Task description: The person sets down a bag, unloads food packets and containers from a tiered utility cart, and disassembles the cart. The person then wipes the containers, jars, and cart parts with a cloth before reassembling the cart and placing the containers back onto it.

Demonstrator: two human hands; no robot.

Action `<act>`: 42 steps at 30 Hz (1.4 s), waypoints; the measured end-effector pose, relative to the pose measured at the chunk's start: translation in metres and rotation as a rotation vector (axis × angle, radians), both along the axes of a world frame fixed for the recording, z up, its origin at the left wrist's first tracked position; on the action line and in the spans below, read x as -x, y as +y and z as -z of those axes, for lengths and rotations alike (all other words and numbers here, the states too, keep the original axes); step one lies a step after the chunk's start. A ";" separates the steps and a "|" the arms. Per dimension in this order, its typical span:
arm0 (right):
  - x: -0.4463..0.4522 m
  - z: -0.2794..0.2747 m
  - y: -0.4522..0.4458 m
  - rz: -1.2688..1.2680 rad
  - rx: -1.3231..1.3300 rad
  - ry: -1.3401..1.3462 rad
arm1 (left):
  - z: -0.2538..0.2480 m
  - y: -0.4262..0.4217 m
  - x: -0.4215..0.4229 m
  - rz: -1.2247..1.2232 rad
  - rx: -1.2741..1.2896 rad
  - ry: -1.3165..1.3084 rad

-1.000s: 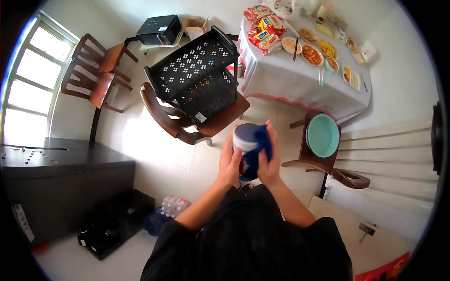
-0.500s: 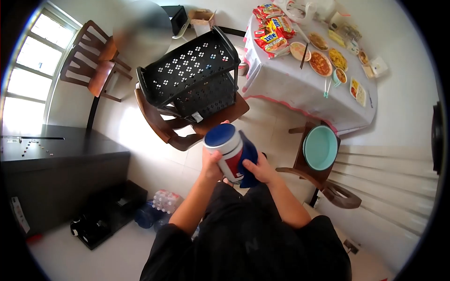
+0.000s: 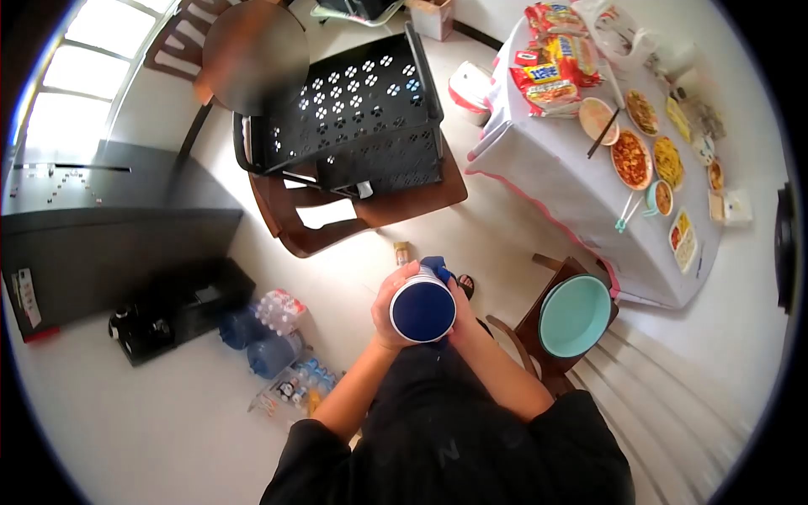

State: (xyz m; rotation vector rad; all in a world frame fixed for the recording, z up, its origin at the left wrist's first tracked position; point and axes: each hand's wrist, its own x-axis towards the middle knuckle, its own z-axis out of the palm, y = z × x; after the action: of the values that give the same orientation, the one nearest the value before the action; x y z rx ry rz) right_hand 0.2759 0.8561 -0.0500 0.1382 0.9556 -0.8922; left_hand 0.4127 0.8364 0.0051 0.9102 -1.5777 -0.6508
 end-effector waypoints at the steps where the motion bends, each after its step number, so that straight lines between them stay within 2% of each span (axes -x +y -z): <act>1: 0.003 0.010 0.000 -0.101 0.005 0.161 | 0.008 0.005 -0.001 -0.032 0.007 -0.052; 3: 0.008 0.033 -0.006 -0.297 0.030 0.478 | 0.024 0.014 -0.005 -0.099 -0.045 -0.108; 4: 0.007 0.036 -0.009 -0.266 0.008 0.626 | 0.032 0.023 -0.008 -0.138 -0.108 -0.111; 7: 0.021 0.083 -0.012 -0.368 0.208 0.597 | 0.063 0.038 -0.020 -0.234 -0.291 -0.102; 8: 0.026 0.098 -0.015 -0.336 0.157 0.563 | 0.074 0.044 -0.031 -0.267 -0.378 -0.124; 10: 0.043 0.176 -0.006 -0.626 0.227 0.789 | 0.101 0.059 -0.048 -0.345 -0.561 -0.161; 11: 0.050 0.211 -0.005 -0.749 0.308 0.947 | 0.118 0.063 -0.057 -0.357 -0.538 -0.210; 13: 0.056 0.292 0.007 -0.905 0.262 0.949 | 0.156 0.078 -0.077 -0.379 -0.500 -0.314; 14: 0.056 0.333 0.014 -1.043 0.329 1.033 | 0.186 0.089 -0.085 -0.392 -0.548 -0.239; 17: 0.036 0.424 0.028 -1.262 0.453 1.160 | 0.254 0.102 -0.107 -0.375 -0.594 -0.310; 19: 0.009 0.478 0.019 -1.404 0.434 1.087 | 0.302 0.114 -0.118 -0.356 -0.616 -0.267; 22: -0.039 0.545 0.011 -1.522 0.484 1.145 | 0.359 0.138 -0.134 -0.337 -0.677 -0.205; 24: -0.075 0.588 0.004 -1.550 0.367 1.180 | 0.388 0.154 -0.141 -0.347 -0.713 -0.177; 28: -0.125 0.670 -0.001 -1.370 0.167 1.249 | 0.429 0.165 -0.152 -0.339 -0.691 -0.240; 33: -0.168 0.730 -0.001 -1.059 0.025 1.463 | 0.442 0.167 -0.158 -0.340 -0.652 -0.309; 35: -0.176 0.746 0.004 -0.935 -0.014 1.514 | 0.447 0.171 -0.165 -0.306 -0.633 -0.382; 36: -0.175 0.750 -0.002 -1.003 -0.114 1.401 | 0.452 0.171 -0.166 -0.288 -0.635 -0.354; 40: -0.176 0.749 -0.005 -1.064 -0.105 1.370 | 0.450 0.170 -0.163 -0.274 -0.650 -0.400; 42: -0.169 0.745 -0.007 -1.142 -0.155 1.318 | 0.453 0.172 -0.158 -0.272 -0.677 -0.320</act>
State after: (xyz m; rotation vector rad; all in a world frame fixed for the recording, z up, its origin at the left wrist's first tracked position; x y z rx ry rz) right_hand 0.4454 0.8493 -0.7953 -0.9058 1.9809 0.3056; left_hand 0.5702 1.0083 -0.4477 1.7713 -1.4789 -0.8936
